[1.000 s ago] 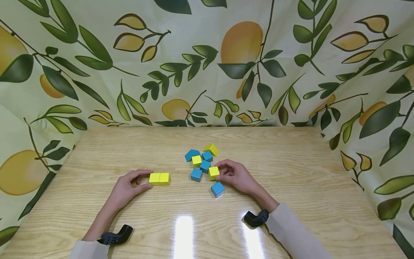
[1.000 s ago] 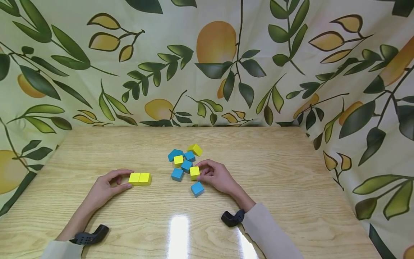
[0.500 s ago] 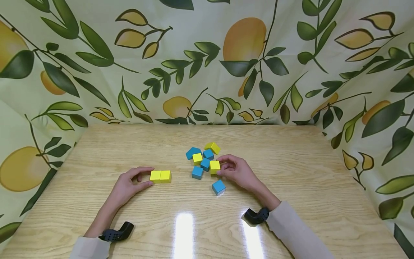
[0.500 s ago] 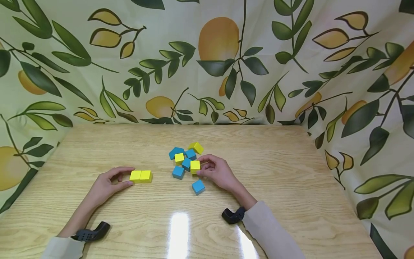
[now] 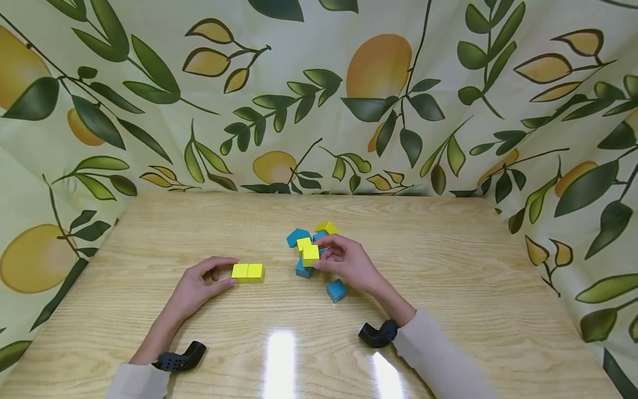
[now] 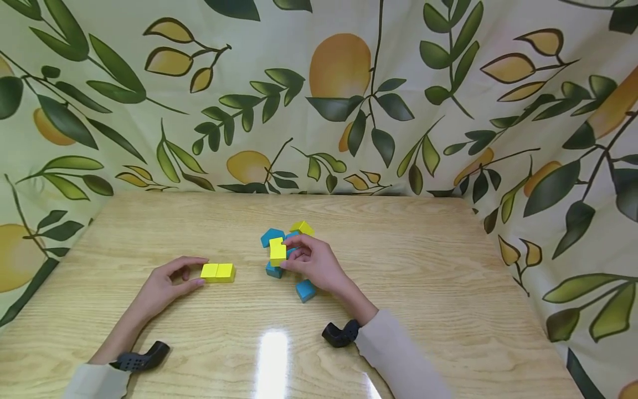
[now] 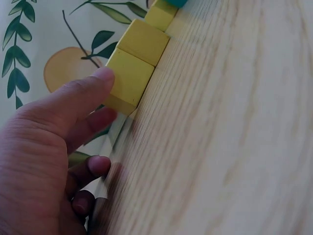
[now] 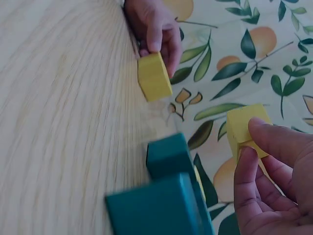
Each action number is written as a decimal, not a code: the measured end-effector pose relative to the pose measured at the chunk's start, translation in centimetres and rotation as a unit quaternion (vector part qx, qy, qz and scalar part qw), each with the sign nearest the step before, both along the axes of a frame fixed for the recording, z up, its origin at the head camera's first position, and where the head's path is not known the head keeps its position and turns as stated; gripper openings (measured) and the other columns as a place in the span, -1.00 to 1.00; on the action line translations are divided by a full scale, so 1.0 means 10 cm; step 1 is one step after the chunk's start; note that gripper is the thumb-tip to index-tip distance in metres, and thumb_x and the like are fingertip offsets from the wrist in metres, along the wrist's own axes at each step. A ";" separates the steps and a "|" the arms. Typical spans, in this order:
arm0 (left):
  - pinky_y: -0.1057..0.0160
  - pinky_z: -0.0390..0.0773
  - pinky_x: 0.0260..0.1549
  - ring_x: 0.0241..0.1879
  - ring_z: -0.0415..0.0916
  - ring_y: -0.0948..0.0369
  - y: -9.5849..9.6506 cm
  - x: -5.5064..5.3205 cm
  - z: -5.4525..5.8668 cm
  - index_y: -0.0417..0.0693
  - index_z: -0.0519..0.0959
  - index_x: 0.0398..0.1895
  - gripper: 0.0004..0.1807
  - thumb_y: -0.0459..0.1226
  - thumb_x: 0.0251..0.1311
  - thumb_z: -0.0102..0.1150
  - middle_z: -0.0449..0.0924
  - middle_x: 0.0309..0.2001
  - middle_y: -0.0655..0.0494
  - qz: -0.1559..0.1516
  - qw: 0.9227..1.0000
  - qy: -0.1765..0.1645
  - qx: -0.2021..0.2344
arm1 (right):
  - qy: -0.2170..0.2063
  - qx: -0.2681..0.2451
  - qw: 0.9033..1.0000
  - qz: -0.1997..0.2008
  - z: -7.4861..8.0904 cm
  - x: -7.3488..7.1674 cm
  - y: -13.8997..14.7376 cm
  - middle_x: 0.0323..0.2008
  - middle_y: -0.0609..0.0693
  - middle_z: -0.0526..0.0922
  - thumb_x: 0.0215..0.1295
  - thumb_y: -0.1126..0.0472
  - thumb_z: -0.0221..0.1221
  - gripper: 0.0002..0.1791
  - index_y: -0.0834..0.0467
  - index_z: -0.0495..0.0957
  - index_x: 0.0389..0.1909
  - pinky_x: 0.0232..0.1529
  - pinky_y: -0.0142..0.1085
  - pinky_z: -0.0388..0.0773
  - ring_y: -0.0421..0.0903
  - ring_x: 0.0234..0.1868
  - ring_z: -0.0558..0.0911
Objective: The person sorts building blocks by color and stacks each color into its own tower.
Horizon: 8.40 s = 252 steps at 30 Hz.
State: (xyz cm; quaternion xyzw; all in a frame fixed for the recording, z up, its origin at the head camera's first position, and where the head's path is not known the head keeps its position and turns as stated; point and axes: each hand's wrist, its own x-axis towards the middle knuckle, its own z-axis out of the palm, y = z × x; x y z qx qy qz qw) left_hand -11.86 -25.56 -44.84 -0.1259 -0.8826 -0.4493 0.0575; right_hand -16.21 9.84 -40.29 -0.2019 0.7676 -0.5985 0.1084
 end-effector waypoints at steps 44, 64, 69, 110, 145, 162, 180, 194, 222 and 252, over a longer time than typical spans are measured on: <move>0.28 0.29 -0.44 -0.40 0.32 0.17 -0.01 0.00 0.02 0.08 0.57 0.07 -0.53 -0.20 0.04 0.43 0.46 -0.40 0.09 0.003 0.999 -0.009 0.034 | 0.127 0.102 0.985 -0.053 -0.19 0.10 -1.39 -0.34 -0.25 0.59 -0.04 0.07 0.47 -0.63 -0.04 0.65 -0.15 -0.36 -0.42 0.37 -0.24 -0.32 0.43; 0.31 0.34 -0.43 -0.41 0.35 0.17 0.00 -0.02 -0.01 0.05 0.52 0.17 -0.41 -0.39 0.00 0.42 0.53 -0.28 0.09 -0.018 0.996 0.036 0.074 | 0.144 0.097 0.984 -0.050 -0.26 0.08 -1.44 -0.27 -0.26 0.59 -0.04 0.08 0.48 -0.55 -0.03 0.58 -0.08 -0.26 -0.43 0.36 -0.27 -0.24 0.42; 0.31 0.33 -0.43 -0.41 0.35 0.17 0.00 -0.02 -0.02 0.04 0.54 0.16 -0.42 -0.40 0.00 0.42 0.51 -0.35 0.07 -0.019 0.996 0.041 0.075 | 0.144 0.096 0.984 -0.047 -0.26 0.08 -1.44 -0.26 -0.27 0.60 -0.03 0.08 0.47 -0.54 -0.03 0.58 -0.06 -0.26 -0.43 0.36 -0.28 -0.24 0.42; 0.33 0.34 -0.44 -0.40 0.36 0.21 0.00 0.03 -0.03 0.05 0.56 0.11 -0.48 -0.38 0.03 0.40 0.51 -0.35 0.08 -0.007 0.997 0.041 0.064 | 0.115 -0.009 0.992 -0.055 0.24 0.02 -0.74 -0.09 -0.11 0.60 0.19 0.15 0.33 -0.59 0.07 0.53 0.06 -0.23 -0.27 0.45 0.03 -0.17 0.50; 0.32 0.32 -0.45 -0.40 0.36 0.22 0.00 0.02 0.03 0.06 0.56 0.12 -0.47 -0.37 0.02 0.41 0.49 -0.39 0.10 0.001 0.998 0.040 0.056 | 0.189 0.227 0.953 -0.066 -0.16 -0.36 -0.43 -0.03 0.02 0.63 0.08 0.18 0.40 -0.63 0.13 0.66 -0.06 -0.10 -0.17 0.31 -0.01 -0.15 0.35; 0.32 0.33 -0.44 -0.41 0.36 0.23 0.00 0.00 0.02 0.06 0.55 0.12 -0.47 -0.38 0.02 0.41 0.49 -0.39 0.12 -0.006 0.997 0.042 0.059 | 0.198 0.253 0.945 -0.065 -0.11 -0.36 -0.42 -0.08 0.03 0.64 0.09 0.12 0.40 -0.63 0.14 0.67 -0.07 -0.07 -0.15 0.28 -0.03 -0.15 0.37; 0.32 0.32 -0.43 -0.40 0.36 0.22 0.01 0.00 0.01 0.06 0.55 0.12 -0.47 -0.39 0.02 0.41 0.50 -0.38 0.10 -0.003 0.997 0.043 0.065 | 0.237 0.145 0.961 -0.015 0.02 -0.30 -0.50 -0.19 -0.06 0.56 0.14 0.19 0.36 -0.66 0.18 0.62 -0.06 -0.21 -0.25 0.52 -0.05 -0.19 0.54; 0.31 0.31 -0.44 -0.42 0.36 0.23 -0.01 0.00 0.02 0.07 0.56 0.12 -0.48 -0.36 0.03 0.41 0.49 -0.43 0.13 -0.004 0.997 0.042 0.060 | 0.261 0.106 0.959 0.039 0.10 -0.13 -0.81 -0.20 -0.05 0.57 0.10 0.23 0.39 -0.64 0.18 0.62 -0.06 -0.22 -0.39 0.51 -0.08 -0.21 0.54; 0.31 0.32 -0.46 -0.44 0.36 0.22 0.00 -0.01 -0.01 0.09 0.56 0.11 -0.48 -0.37 0.02 0.41 0.48 -0.43 0.15 -0.009 0.997 0.052 0.057 | 0.225 0.148 0.960 0.074 -0.04 -0.02 -1.14 -0.21 -0.08 0.53 0.13 0.15 0.38 -0.64 0.17 0.61 -0.06 -0.23 -0.51 0.48 -0.21 -0.21 0.51; 0.30 0.31 -0.45 -0.41 0.36 0.21 0.04 0.01 0.04 -0.08 0.52 0.15 -0.43 -0.46 -0.01 0.40 0.50 -0.39 0.04 -0.005 0.997 0.050 0.050 | 0.211 0.123 0.969 0.042 0.12 -0.06 -1.00 -0.16 0.03 0.56 0.26 0.03 0.26 -0.55 0.19 0.55 0.08 -0.23 -0.43 0.51 -0.20 -0.23 0.52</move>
